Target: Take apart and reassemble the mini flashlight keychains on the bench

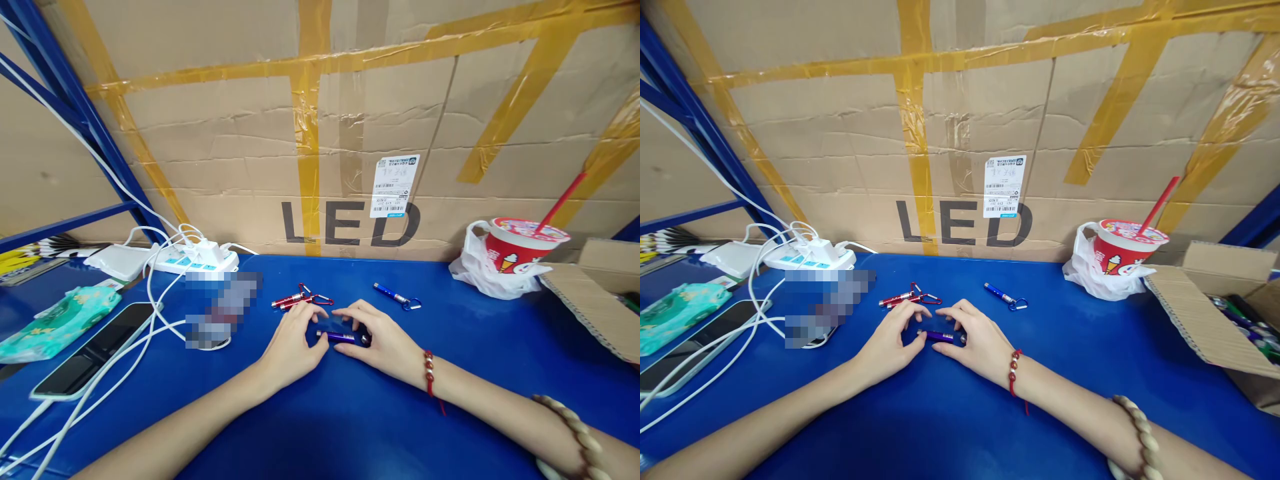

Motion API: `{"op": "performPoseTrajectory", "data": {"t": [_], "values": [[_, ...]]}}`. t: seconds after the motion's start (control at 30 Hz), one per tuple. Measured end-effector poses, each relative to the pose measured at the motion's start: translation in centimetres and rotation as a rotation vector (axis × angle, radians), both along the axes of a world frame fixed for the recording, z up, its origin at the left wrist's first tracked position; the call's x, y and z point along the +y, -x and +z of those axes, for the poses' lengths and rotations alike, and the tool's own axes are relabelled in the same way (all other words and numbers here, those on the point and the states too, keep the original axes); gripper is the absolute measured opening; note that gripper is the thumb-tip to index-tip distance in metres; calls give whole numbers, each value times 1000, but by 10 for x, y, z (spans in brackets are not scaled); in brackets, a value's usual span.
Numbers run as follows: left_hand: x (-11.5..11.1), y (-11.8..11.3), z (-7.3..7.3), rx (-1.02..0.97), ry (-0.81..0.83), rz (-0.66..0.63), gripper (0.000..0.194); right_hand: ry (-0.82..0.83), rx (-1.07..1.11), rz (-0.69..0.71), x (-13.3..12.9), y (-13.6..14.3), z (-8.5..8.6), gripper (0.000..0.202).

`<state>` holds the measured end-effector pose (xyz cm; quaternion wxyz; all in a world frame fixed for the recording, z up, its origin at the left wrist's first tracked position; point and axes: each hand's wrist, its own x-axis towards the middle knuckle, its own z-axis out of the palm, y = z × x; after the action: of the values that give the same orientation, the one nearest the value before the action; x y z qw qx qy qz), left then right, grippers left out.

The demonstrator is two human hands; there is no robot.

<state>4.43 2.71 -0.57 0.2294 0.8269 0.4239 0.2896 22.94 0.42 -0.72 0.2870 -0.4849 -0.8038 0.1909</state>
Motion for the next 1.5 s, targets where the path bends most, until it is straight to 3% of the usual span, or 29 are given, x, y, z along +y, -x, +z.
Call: {"op": "performPoseTrajectory", "data": {"t": [0.13, 0.3, 0.47, 0.67, 0.87, 1.07, 1.17, 1.3, 1.37, 1.5], "values": [[-3, 1, 1, 183, -47, -12, 17, -11, -67, 23, -1, -1, 5, 43], [-1, 1, 0, 168, -17, -93, 19, -49, -258, 48, -7, 2, 13, 26], [1, 3, -1, 147, -26, -97, 12, 75, -490, -56, -2, -11, 32, 45], [3, 3, -4, 122, -25, -101, 13, 98, -625, -130, 5, -23, 41, 7], [3, 1, -5, 37, 1, -137, 26, 21, -736, -317, 17, -34, 32, 20], [4, 4, -1, -26, -38, -128, 31, -46, -820, -391, 21, -37, 35, 35], [10, 8, 1, 84, -117, -32, 23, -127, -796, -327, 14, -25, 38, 38], [15, 14, 2, 395, -272, 132, 23, -287, -546, 84, 2, -7, 32, 28], [17, 16, 0, 526, -337, 193, 22, -317, -529, 198, -1, -2, 27, 24], [18, 17, -2, 598, -399, 234, 22, -300, -730, 50, 4, -6, 19, 20]]}}
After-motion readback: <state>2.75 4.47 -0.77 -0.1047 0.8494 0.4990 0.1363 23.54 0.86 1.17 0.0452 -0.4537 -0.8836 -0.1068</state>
